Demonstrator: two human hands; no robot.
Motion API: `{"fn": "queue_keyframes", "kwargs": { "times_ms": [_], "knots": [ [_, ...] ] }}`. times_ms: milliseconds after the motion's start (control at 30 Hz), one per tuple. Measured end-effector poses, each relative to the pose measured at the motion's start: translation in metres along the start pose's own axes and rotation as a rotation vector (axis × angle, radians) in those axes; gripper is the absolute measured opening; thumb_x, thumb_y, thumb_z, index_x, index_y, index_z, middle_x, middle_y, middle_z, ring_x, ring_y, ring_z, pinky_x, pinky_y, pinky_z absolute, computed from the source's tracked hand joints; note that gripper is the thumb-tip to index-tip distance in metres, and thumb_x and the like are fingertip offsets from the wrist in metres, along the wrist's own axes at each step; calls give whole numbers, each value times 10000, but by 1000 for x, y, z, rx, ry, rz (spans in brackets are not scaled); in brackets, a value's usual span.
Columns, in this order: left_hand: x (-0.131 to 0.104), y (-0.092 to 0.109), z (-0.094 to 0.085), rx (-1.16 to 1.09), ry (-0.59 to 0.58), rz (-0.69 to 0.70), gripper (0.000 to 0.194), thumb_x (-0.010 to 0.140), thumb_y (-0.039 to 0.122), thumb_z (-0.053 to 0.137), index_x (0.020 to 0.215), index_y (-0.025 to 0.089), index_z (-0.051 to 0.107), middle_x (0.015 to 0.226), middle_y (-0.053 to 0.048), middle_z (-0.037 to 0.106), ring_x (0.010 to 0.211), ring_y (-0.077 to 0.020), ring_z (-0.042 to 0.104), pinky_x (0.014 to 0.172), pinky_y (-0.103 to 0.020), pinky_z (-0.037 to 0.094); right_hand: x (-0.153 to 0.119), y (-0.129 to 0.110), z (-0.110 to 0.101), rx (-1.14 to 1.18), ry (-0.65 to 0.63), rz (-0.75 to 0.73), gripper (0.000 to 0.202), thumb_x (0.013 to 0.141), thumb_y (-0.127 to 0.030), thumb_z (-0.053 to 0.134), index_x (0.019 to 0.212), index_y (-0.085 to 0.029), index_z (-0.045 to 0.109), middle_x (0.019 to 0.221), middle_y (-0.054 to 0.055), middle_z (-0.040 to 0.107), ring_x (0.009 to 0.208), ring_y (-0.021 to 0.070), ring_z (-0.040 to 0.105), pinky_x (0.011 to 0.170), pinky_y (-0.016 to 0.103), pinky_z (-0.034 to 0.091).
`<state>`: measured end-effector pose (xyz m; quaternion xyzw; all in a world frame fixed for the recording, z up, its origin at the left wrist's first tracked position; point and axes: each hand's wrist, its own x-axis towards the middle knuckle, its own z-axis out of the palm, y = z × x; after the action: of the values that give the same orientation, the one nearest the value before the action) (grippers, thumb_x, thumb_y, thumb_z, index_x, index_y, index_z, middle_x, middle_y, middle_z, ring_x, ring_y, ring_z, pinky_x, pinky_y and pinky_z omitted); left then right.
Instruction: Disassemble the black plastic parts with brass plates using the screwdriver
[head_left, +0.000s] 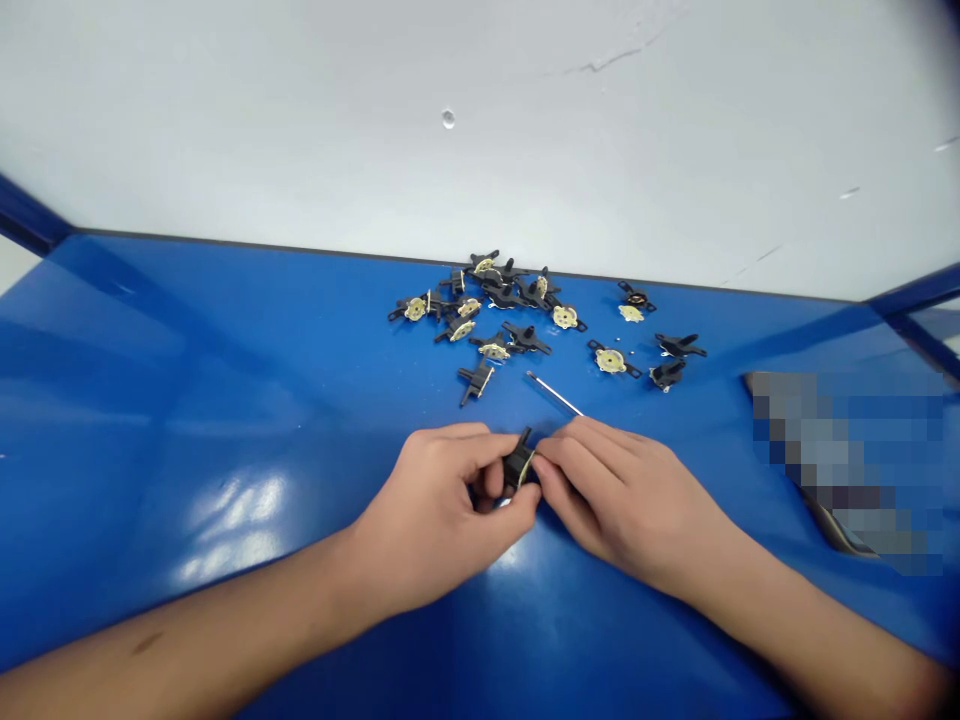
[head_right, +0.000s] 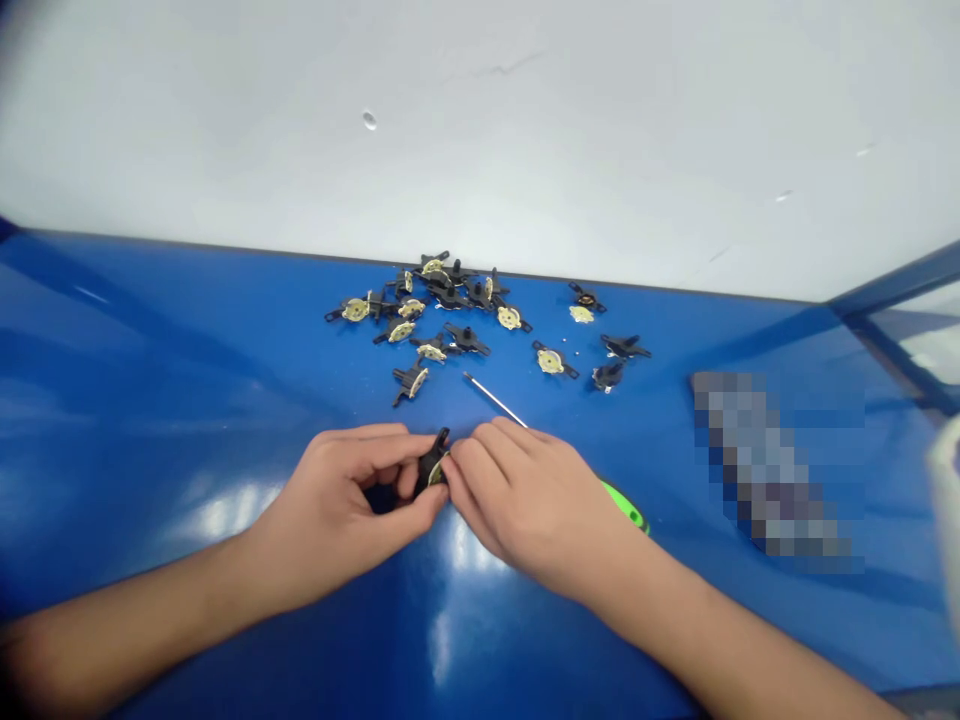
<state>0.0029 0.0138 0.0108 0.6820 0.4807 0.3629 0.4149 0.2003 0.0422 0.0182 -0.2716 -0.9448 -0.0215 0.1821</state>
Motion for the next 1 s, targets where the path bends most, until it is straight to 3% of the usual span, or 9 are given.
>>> {"fn": "queue_keyframes", "kwargs": {
  "times_ms": [133,433,567,733,867,1000],
  "knots": [
    [1,0,0,-46,-4,-32,301,822,113,615,586,183,440,572,67,420,542,-73,409,521,-221,334,-4,1,4,119,97,76,49,1000,-135,559,1026,-152,597,892,82,709,799,184,660,686,303,561],
    [1,-4,0,-160,-2,-104,286,829,145,630,598,187,466,590,60,402,568,-90,390,518,-232,342,-10,2,5,-21,184,-51,213,948,-89,623,1160,-109,630,1048,129,781,948,229,745,849,367,641],
    [0,-6,1,-136,10,-83,279,822,135,645,600,183,484,588,63,420,567,-86,410,516,-227,342,-11,2,2,-53,182,-86,241,922,-81,648,1159,-120,651,1037,125,782,935,240,746,806,378,653],
    [-1,-8,2,-87,30,-37,206,815,134,670,633,170,579,605,59,470,566,-81,444,520,-224,358,-5,0,-4,-83,99,-108,67,943,-79,611,985,-89,662,905,139,750,804,244,715,693,385,613],
    [-1,-6,1,-69,24,-23,228,806,119,680,616,167,564,602,62,470,558,-75,433,515,-220,346,-2,0,-4,-83,42,-70,132,975,-93,559,895,-131,658,859,107,734,743,214,689,662,362,581],
    [0,-5,0,-91,3,-51,251,809,127,698,616,174,543,598,67,450,559,-79,415,502,-220,330,-4,2,-1,-40,70,-37,91,981,-112,563,987,-143,648,896,90,741,782,202,688,705,350,590]
  ]
}}
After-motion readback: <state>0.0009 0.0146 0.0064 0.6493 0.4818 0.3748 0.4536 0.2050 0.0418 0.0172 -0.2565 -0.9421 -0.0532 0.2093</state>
